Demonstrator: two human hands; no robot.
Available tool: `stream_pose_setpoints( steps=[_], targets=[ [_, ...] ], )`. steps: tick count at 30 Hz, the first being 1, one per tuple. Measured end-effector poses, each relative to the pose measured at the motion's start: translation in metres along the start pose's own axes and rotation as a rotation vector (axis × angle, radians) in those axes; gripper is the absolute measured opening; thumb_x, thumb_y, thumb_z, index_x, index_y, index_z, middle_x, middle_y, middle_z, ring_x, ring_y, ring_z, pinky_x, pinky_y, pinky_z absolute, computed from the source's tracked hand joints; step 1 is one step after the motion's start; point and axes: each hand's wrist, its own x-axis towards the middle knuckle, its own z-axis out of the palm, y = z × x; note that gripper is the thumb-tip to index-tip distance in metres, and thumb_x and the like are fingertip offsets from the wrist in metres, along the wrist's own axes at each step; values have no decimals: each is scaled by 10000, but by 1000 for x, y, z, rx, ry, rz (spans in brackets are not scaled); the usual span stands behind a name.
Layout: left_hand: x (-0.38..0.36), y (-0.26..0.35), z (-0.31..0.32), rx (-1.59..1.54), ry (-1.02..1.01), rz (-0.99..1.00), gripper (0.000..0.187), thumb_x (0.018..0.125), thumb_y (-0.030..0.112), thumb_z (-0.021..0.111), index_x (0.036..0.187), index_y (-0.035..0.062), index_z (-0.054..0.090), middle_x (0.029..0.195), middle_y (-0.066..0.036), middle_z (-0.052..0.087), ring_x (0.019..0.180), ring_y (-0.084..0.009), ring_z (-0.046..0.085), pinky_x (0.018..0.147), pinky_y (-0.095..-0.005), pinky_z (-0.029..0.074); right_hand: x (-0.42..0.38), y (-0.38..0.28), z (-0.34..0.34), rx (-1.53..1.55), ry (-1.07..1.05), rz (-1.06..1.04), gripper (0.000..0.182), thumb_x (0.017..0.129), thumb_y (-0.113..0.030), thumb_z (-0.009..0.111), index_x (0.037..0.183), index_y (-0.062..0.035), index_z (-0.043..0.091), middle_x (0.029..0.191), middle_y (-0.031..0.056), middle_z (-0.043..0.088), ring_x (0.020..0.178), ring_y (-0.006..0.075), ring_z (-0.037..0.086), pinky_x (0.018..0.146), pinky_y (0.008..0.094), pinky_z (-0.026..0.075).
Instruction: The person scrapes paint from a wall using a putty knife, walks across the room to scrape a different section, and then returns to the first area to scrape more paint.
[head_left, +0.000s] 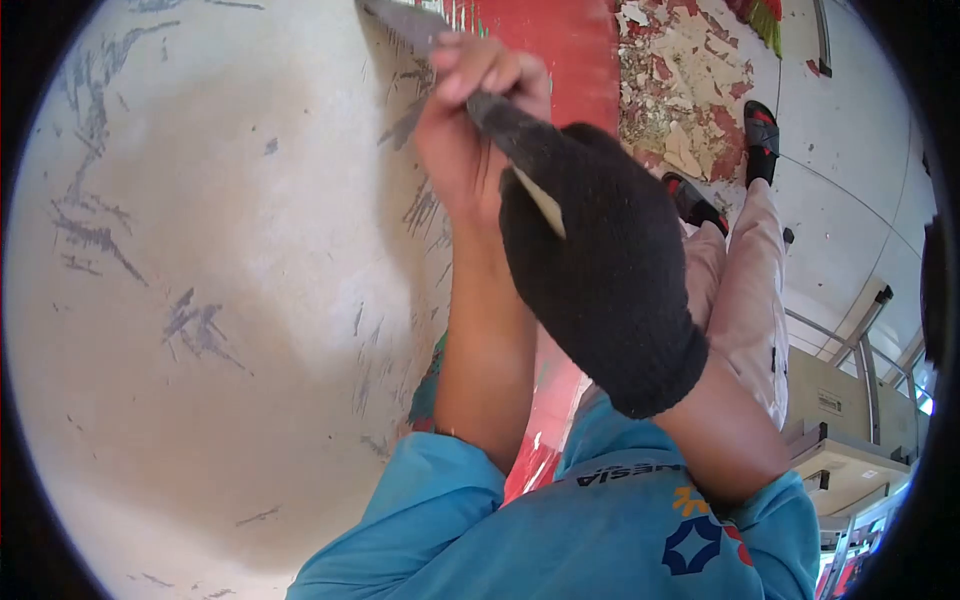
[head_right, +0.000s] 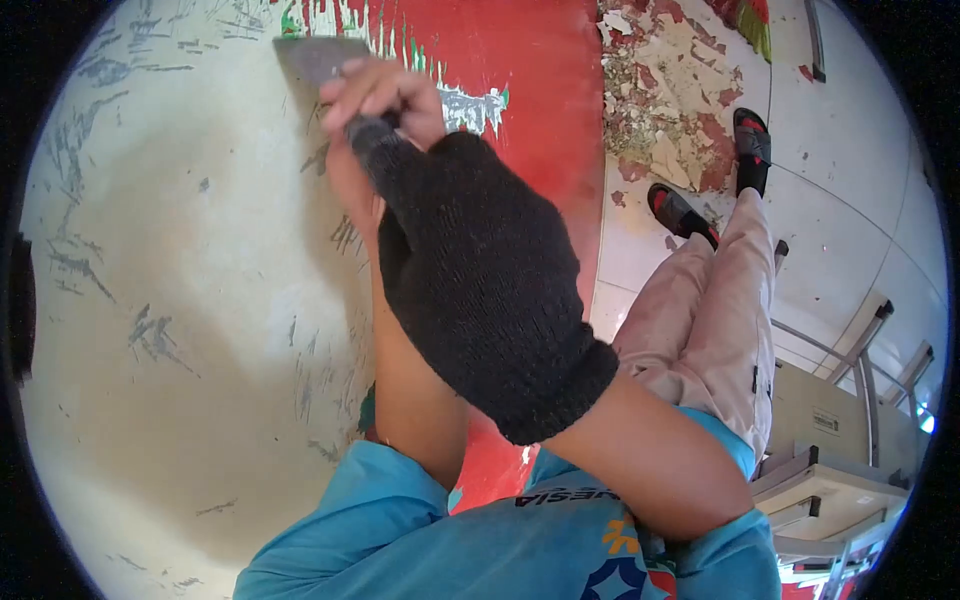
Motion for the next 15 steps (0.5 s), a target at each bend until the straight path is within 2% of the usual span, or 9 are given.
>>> stream_pose_setpoints(
  steps=[2,4,6,8,9,10,12,13,15],
  targets=[
    [0,-3,1,-104,-8,-21,114,797,-58,442,865,-1,514,652,0,508,583,-71,497,624,-241,354,-1,3,-3,17,-45,23,227,733,-29,559,959,-37,581,705,136,505,631,296,535,541,362,415],
    [-16,-2,-4,37,-104,55,112,789,-50,442,866,-3,508,639,-9,502,577,-83,496,612,-250,349,-15,-4,-7,97,-73,72,237,734,-32,560,970,-36,580,698,133,505,622,289,532,534,361,409],
    [-14,0,0,-95,0,21,100,791,-45,446,867,-8,500,630,-15,494,559,-86,483,603,-246,342,-14,-4,-8,193,-112,139,248,735,-35,562,982,-36,580,691,130,505,613,282,528,527,360,404],
    [0,0,-2,95,-63,27,89,795,-51,457,867,-12,492,630,-15,491,549,-79,476,598,-234,337,-1,2,-8,47,-43,-29,286,735,-33,557,1021,-45,573,706,123,501,615,274,528,526,361,403],
    [3,-11,10,-62,60,89,90,792,-61,459,862,-15,491,626,-16,485,543,-79,468,601,-234,335,0,5,0,213,-7,71,323,729,-27,551,1049,-62,566,722,119,491,632,274,526,533,362,409],
    [-1,-7,6,-59,57,80,90,792,-61,459,862,-15,491,626,-16,485,543,-79,468,601,-234,335,-1,8,-1,212,3,69,323,729,-27,551,1049,-62,566,722,119,491,632,274,526,533,362,409],
    [-14,5,1,137,-135,52,100,788,-58,451,870,-11,482,627,-18,486,550,-89,478,612,-244,339,-11,-7,-9,205,10,64,324,730,-29,549,1052,-64,566,723,120,491,634,274,526,533,362,410],
    [-26,4,5,-138,36,0,108,784,-62,454,879,-11,469,626,-18,481,548,-85,471,612,-243,341,-12,-8,-13,203,11,70,325,731,-30,549,1053,-65,566,723,121,491,635,274,526,533,362,410],
    [-8,12,-2,-25,26,15,116,781,-64,464,883,-9,465,627,-17,481,545,-80,468,609,-240,341,-8,-10,-6,219,-16,95,327,732,-31,548,1056,-68,566,724,122,491,637,274,527,533,363,411]
  ],
)
